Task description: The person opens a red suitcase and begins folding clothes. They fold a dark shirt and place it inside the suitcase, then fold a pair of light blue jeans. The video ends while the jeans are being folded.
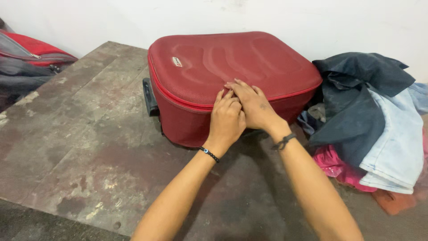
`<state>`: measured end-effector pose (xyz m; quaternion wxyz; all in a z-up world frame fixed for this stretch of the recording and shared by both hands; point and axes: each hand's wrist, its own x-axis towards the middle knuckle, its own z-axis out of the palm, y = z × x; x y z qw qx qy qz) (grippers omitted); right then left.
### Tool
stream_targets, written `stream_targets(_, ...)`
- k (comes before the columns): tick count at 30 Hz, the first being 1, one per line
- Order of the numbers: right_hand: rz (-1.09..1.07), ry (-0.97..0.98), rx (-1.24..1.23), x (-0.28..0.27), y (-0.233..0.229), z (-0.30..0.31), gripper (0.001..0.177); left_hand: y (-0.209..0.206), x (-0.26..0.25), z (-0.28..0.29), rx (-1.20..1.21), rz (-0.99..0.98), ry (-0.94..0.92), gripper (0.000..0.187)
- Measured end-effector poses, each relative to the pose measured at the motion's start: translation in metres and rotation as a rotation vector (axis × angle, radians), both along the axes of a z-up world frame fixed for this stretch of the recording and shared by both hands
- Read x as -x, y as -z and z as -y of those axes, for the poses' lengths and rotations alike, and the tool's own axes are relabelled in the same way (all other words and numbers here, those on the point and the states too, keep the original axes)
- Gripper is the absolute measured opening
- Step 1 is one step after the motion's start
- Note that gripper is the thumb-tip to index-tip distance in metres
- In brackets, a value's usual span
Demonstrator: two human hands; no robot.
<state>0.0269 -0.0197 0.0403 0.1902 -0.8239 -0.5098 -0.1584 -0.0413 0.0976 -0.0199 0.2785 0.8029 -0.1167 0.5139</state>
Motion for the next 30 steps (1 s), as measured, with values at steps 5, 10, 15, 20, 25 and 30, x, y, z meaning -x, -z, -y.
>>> stream_targets(5,0.045,0.026,-0.071,0.007,0.011,-0.001,0.066,-0.011,0.008,0.006,-0.098,-0.061,-0.137,0.013)
stream_targets(10,0.075,-0.020,-0.125,0.007,0.011,0.003,0.064,-0.023,0.020,-0.011,-0.139,-0.002,-0.352,0.026)
stream_targets(15,0.103,-0.029,-0.108,0.013,0.011,0.002,0.074,-0.023,0.025,-0.028,-0.229,-0.138,-0.373,0.023)
stream_targets(20,0.102,0.002,-0.128,0.015,0.007,0.002,0.073,-0.033,0.034,-0.052,-0.285,-0.161,-0.288,0.028)
stream_targets(25,0.111,0.064,-0.105,0.017,0.010,-0.002,0.071,-0.040,0.053,-0.076,-0.327,-0.183,-0.333,0.028)
stream_targets(30,0.110,0.065,-0.124,0.014,0.014,0.000,0.068,-0.036,0.066,-0.089,-0.286,-0.098,-0.363,0.026)
